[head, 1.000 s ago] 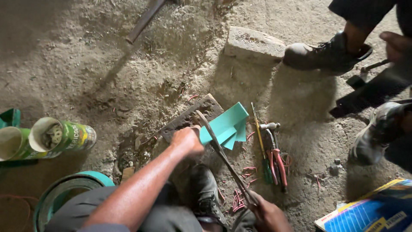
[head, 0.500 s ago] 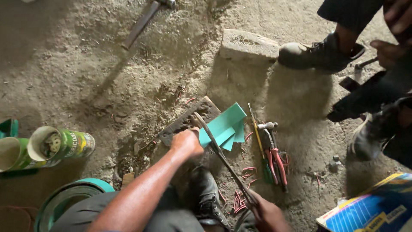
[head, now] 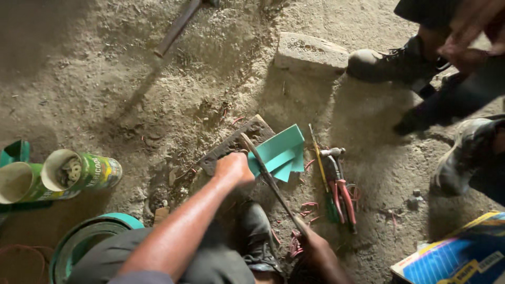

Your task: The person sits on the ground and uses a hacksaw to cut a length of teal plastic cable trunking into smaller pieces. The person repeatedly positions the trunking on a brick and saws through it, creating a pile of cut segments.

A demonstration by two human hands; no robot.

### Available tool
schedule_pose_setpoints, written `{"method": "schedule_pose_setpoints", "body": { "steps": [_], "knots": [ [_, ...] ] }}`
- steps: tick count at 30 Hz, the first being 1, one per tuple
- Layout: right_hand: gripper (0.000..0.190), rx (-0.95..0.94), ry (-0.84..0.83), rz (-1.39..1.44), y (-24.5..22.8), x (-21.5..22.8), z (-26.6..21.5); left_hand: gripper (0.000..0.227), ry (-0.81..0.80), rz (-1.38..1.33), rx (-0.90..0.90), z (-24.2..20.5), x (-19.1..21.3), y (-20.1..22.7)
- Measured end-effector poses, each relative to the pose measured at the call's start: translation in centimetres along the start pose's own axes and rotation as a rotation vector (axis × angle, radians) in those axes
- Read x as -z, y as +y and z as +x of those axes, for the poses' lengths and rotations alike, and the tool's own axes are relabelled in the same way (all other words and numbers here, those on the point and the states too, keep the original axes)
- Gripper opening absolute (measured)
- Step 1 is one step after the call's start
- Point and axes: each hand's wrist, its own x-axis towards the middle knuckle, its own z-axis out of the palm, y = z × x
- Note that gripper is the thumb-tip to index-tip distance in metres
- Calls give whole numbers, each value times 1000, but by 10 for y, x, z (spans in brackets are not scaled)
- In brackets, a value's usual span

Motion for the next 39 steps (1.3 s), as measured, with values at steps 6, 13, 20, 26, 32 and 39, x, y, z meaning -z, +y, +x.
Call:
{"method": "schedule_pose_setpoints", "body": {
  "steps": [6,13,20,26,32,39],
  "knots": [
    [55,-100,9,-86,5,-2,8,36,24,25,-18,-3,12,3],
    [72,323,97,-348,-2,5,15,39,-54,86,-23,-2,4,4],
    [60,-58,-1,-174,-1,10,17,61,4,48,-68,-8,7,1],
    [63,6,64,-344,3,6,-2,62,-84,83,-60,-2,-15,-1],
    [58,162,56,-301,20,-11,21,39,31,75,-73,-4,-8,-1],
    [58,-22,2,-421,-23,15,0,43,-43,27,-126,-20,-5,9]
  ]
}}
